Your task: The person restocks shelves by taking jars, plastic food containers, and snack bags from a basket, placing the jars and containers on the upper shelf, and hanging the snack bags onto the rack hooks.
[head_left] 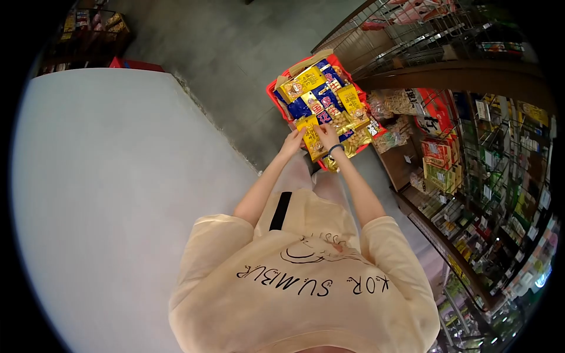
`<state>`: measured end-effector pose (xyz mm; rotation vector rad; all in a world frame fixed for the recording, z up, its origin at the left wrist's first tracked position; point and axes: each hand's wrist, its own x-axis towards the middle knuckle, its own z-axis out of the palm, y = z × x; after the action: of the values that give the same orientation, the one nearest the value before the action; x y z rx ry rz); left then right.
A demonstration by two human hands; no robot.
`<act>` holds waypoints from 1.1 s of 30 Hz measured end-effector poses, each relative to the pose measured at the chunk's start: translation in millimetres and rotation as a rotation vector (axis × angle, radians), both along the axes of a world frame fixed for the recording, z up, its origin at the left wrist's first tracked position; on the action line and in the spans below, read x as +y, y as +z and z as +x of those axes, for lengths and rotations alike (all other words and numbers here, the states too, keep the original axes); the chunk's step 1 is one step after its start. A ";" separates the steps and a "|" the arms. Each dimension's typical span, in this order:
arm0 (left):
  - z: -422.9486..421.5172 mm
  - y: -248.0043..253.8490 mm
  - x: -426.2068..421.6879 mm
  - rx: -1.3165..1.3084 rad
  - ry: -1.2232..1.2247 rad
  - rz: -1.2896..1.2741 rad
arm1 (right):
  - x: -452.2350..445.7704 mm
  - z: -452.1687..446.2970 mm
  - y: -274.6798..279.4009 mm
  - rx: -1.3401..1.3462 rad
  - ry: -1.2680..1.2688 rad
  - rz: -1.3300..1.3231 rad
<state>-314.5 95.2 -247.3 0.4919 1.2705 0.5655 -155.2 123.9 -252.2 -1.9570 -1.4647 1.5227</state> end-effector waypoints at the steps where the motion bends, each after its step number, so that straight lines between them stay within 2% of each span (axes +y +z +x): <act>1: 0.2 -0.7 -3.3 0.007 -0.041 0.035 | -8.0 2.5 1.0 0.017 -0.031 0.057; 2: 1.1 -2.0 -6.8 0.016 -0.083 0.071 | -15.3 4.9 5.2 0.036 -0.062 0.115; 3: 3.6 -1.9 -9.2 0.036 -0.079 0.068 | -20.8 10.4 10.1 0.027 -0.070 0.026; 4: 7.2 -1.8 -12.2 0.036 -0.079 0.081 | -25.9 13.5 12.8 0.086 -0.086 0.048; 6: 17.1 16.1 -19.1 0.097 -0.019 0.232 | -35.2 21.8 21.1 0.119 -0.082 0.111; 8: 29.2 36.2 -23.9 0.092 0.021 0.261 | -45.0 30.5 46.3 0.100 -0.065 0.117; 10: 41.2 59.3 -27.3 0.270 -0.065 0.342 | -64.0 34.3 51.3 0.157 -0.155 0.203; 12: 54.9 73.6 -33.8 0.305 -0.084 0.331 | -81.3 37.6 57.2 0.075 -0.198 0.315; 14: 71.8 81.5 -42.6 0.315 -0.017 0.315 | -94.7 46.9 75.5 0.127 -0.242 0.268; 17: 96.3 68.5 -54.4 0.207 0.088 0.347 | -110.5 61.5 91.2 0.138 -0.285 0.323; 19: 110.1 79.1 -54.9 0.094 0.146 0.366 | -111.8 75.4 100.9 0.125 -0.283 0.334; 22: 126.6 127.3 -52.0 0.058 0.081 0.353 | -106.9 94.6 108.2 0.111 -0.261 0.423; 26: 151.6 150.2 -50.9 -0.081 0.155 0.333 | -104.8 120.2 131.6 0.201 -0.322 0.517; 28: 166.3 161.4 -52.1 -0.086 0.143 0.323 | -105.3 136.5 141.1 0.178 -0.318 0.562; 30: 180.3 166.1 -50.0 -0.068 0.086 0.464 | -109.6 150.6 157.6 0.182 -0.365 0.614; 33: 207.0 188.5 -47.7 -0.032 0.020 0.528 | -115.5 173.9 176.2 0.194 -0.440 0.671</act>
<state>-107.5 47.5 -58.8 0.9034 1.0900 0.9289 18.8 8.4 -75.9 -1.5312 -1.1531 0.8507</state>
